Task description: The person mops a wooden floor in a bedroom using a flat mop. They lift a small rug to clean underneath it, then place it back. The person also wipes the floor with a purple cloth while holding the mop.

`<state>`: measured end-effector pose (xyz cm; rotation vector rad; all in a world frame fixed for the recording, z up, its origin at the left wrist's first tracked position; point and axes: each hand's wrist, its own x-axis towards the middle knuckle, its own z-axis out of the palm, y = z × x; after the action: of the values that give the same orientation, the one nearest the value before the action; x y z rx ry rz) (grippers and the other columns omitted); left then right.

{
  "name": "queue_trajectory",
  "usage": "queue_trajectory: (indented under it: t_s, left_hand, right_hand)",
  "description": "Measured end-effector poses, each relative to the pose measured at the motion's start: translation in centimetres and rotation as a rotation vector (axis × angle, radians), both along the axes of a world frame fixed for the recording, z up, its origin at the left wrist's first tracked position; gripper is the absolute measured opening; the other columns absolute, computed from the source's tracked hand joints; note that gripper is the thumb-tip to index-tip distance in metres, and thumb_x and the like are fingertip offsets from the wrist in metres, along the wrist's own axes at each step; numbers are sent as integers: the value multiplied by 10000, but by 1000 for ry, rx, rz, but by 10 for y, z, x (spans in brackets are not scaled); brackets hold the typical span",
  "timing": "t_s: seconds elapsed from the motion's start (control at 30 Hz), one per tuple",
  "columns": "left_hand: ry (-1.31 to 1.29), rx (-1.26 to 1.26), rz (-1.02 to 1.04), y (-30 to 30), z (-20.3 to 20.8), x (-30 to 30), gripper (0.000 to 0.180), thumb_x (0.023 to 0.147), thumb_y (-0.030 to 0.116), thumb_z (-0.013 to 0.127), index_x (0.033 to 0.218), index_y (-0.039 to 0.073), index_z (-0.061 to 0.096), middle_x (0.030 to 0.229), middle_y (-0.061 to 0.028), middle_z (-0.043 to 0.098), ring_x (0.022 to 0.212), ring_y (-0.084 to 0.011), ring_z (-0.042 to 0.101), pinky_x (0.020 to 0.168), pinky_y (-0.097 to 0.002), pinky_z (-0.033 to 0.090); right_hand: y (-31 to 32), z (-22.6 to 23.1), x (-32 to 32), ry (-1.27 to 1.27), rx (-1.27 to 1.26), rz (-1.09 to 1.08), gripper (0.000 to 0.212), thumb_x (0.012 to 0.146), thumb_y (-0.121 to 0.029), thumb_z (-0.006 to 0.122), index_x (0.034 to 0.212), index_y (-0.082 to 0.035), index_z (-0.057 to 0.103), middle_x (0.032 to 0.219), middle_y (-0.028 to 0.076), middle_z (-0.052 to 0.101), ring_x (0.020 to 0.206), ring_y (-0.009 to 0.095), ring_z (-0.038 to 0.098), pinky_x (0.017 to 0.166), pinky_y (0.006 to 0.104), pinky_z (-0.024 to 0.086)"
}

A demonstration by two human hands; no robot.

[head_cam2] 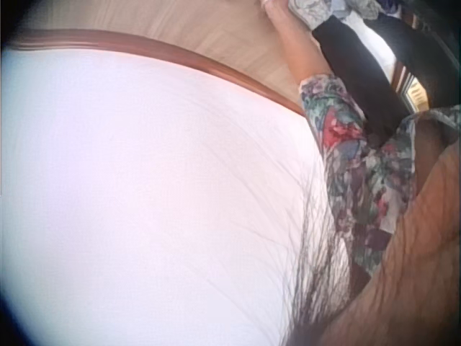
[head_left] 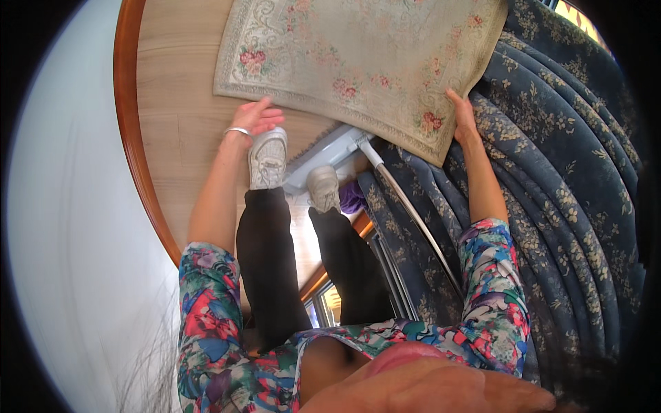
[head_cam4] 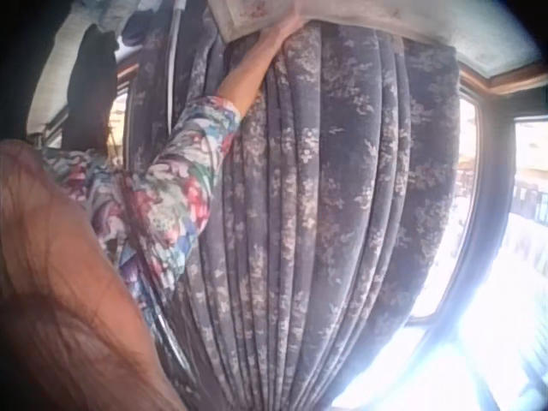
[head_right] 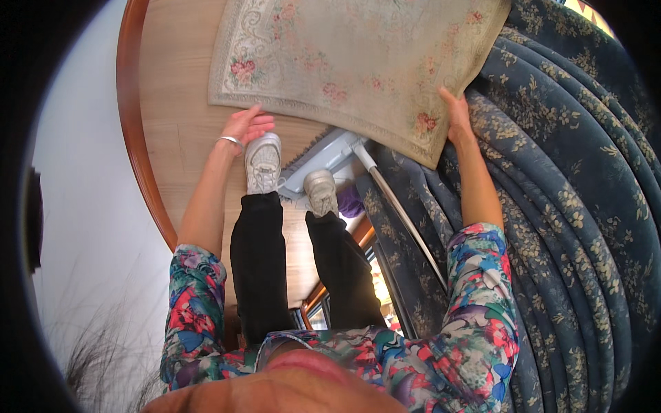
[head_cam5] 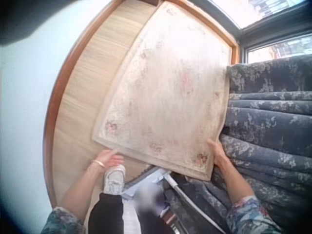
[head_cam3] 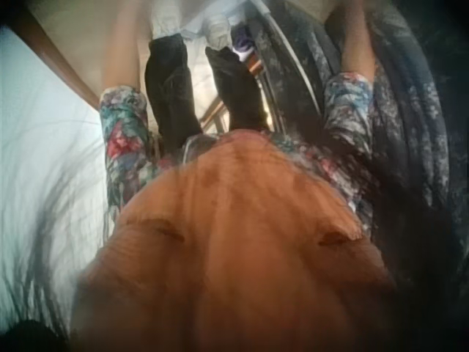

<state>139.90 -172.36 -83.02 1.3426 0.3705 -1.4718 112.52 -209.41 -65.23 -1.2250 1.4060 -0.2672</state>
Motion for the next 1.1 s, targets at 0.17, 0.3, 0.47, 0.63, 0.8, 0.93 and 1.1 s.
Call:
queue_trajectory:
  t_s: [0.17,0.3,0.47,0.63,0.8,0.93,1.1]
  left_hand:
    - [-28,35,-214,5,61,-117,325,899,254,698,1132,49,605,942,-114,707,787,-190,700,627,-285,572]
    - [-344,-303,-487,37,205,-189,220,867,151,696,1060,55,654,865,-42,698,761,-115,659,677,-267,535]
    - [-746,-331,-477,82,450,-187,180,840,142,661,984,34,670,840,-114,715,759,-221,706,711,-331,558]
    - [-822,-544,-423,94,636,-188,129,842,108,641,948,34,631,771,-102,683,676,-210,677,634,-325,535]
    - [-745,-433,-592,132,625,-236,115,859,113,630,953,46,623,767,-99,673,705,-242,672,649,-347,522]
    - [-835,-346,-552,172,503,-270,115,852,122,631,950,61,627,775,-98,679,728,-251,678,663,-359,525]
    - [-711,-453,-687,179,372,-293,171,861,83,638,1027,41,640,801,-75,668,644,-163,624,584,-267,490]
  right_hand:
    - [83,27,-20,206,-331,73,527,869,-187,670,1324,12,492,1192,161,626,1054,313,609,901,395,488]
    - [191,110,-12,329,-1033,256,596,857,-144,607,1382,36,389,1389,276,415,1292,429,403,1093,459,316]
    - [369,250,-82,153,-210,54,262,925,-81,591,1174,-6,625,1072,46,631,965,153,588,858,272,473]
    - [461,316,-213,475,24,-12,127,887,-147,652,928,-30,678,727,23,623,584,104,569,476,255,444]
    - [441,265,-266,489,64,78,351,836,-140,696,1161,-26,630,845,50,662,650,131,614,510,290,502]
    - [395,146,-254,332,-152,223,527,820,-193,713,1295,-27,557,1110,126,656,907,188,656,711,332,564]
    - [363,-28,-247,538,-296,345,880,714,-296,802,1429,-9,376,1370,273,459,1285,407,432,1086,431,364]
